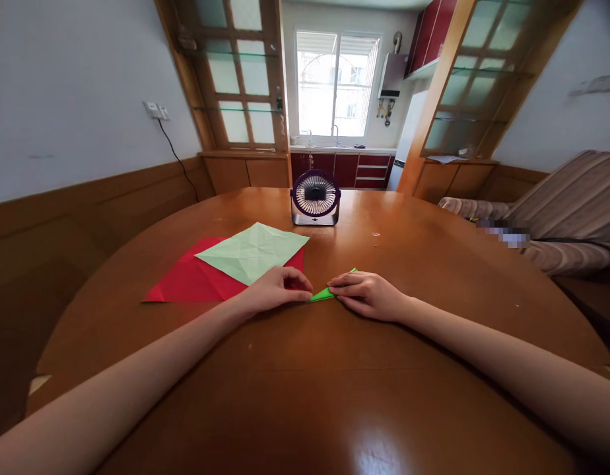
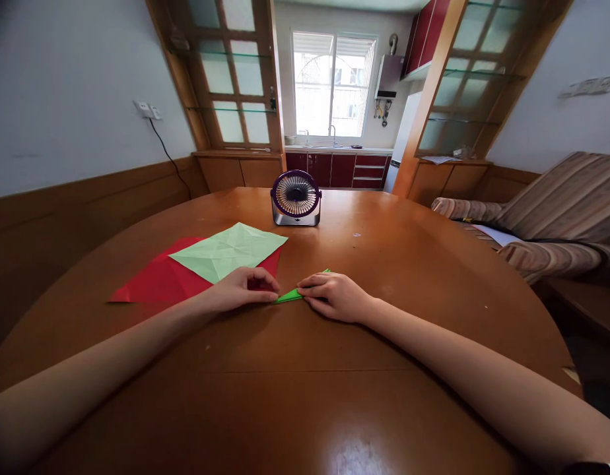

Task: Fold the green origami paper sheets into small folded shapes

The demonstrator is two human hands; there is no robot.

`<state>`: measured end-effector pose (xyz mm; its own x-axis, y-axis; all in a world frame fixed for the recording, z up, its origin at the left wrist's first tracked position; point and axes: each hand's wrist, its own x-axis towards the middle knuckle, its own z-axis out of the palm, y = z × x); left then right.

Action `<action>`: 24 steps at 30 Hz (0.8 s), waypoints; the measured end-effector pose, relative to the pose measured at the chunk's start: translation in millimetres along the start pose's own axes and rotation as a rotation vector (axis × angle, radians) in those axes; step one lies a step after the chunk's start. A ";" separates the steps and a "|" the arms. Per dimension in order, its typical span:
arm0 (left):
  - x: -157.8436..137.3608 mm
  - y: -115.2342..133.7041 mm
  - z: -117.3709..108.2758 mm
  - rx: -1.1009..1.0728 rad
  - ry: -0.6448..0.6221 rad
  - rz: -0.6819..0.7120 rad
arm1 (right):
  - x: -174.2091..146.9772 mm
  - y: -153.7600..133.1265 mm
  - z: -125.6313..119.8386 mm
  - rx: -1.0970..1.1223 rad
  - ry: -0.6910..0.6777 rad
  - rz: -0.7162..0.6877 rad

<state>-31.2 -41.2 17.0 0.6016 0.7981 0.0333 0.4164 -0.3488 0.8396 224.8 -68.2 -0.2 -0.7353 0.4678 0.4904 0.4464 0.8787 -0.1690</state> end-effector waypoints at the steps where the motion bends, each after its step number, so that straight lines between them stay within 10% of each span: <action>1: -1.4 2.0 3.5 0.026 0.059 0.043 | -0.1 0.4 -0.1 0.004 -0.001 -0.002; 11: -10.6 3.7 13.3 0.686 0.038 0.546 | -4.0 3.3 -0.9 0.052 0.005 0.007; 24: -13.1 5.5 14.0 0.751 0.052 0.698 | -22.7 19.3 -13.7 0.037 -0.070 -0.051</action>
<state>-27.2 -60.5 13.6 0.8503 0.3135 0.4227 0.3147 -0.9467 0.0689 257.2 -63.2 -2.8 -0.7912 0.4263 0.4384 0.3891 0.9041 -0.1770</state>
